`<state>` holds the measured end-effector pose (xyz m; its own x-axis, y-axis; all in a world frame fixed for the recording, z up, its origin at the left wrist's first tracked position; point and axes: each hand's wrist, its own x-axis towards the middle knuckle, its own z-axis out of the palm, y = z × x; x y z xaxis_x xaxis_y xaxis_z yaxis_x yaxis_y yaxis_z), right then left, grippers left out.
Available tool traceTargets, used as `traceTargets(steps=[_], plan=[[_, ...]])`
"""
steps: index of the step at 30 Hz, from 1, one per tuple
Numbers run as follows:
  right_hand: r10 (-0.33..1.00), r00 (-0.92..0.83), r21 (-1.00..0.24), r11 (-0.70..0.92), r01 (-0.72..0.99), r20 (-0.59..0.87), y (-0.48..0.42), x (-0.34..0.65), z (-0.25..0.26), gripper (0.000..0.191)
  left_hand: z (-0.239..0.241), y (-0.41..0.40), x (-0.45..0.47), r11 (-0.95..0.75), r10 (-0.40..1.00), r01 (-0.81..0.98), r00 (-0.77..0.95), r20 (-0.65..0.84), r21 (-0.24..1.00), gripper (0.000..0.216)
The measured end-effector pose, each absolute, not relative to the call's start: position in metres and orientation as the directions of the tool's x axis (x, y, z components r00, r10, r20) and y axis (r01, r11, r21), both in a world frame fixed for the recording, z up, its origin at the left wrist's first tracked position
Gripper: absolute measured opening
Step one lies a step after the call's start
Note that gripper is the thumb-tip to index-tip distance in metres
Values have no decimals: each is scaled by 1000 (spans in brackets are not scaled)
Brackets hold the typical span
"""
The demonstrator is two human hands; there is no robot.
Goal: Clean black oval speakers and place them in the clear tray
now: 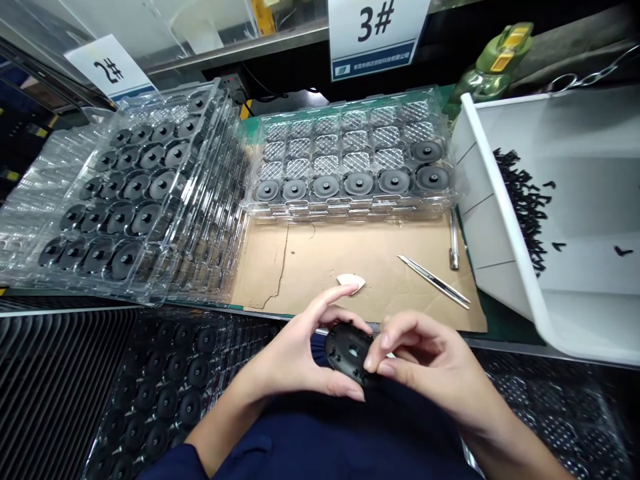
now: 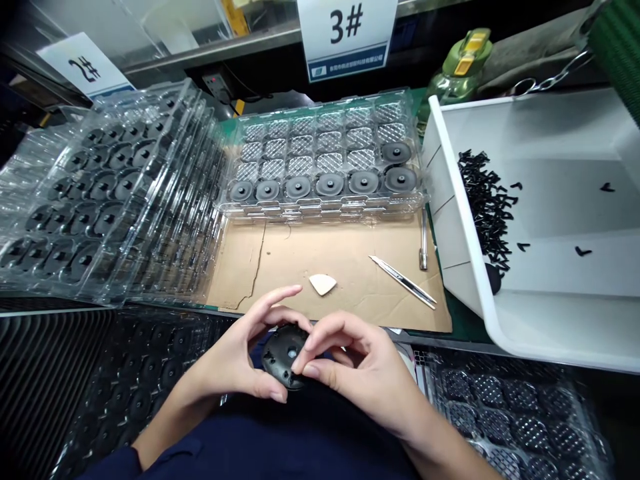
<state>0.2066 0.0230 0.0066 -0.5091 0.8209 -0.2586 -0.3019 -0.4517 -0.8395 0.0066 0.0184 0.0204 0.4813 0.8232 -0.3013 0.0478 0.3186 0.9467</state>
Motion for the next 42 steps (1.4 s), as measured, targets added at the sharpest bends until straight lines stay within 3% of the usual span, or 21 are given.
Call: traceTargets(steps=[5,11,17,24,35,40,42], plan=[[872,-418,-853,-406,-328,-254,21,208,4,15,20,19,7,300,826,89,475,-305,950,93],[779,-541,-859,-478,-184,-317,21,207,9,15,17,18,7,318,785,81,537,-310,945,91],[708,-635,-793,-560,-240,-308,17,209,7,20,13,16,9,414,704,46,617,-352,909,101],[712,-657,-781,-548,-300,-247,11,211,5,22,9,13,14,451,684,-6,645,-341,892,100],[714,-631,-726,-602,-332,-304,5,212,-5,26,4,11,12,432,682,7,651,-332,902,92],[719,-588,-758,-600,-256,-371,9,207,-7,24,4,13,6,446,719,3,594,-360,895,89],[762,-500,-806,-560,-191,-411,11,206,-13,25,2,13,3,493,723,28,543,-427,869,73]])
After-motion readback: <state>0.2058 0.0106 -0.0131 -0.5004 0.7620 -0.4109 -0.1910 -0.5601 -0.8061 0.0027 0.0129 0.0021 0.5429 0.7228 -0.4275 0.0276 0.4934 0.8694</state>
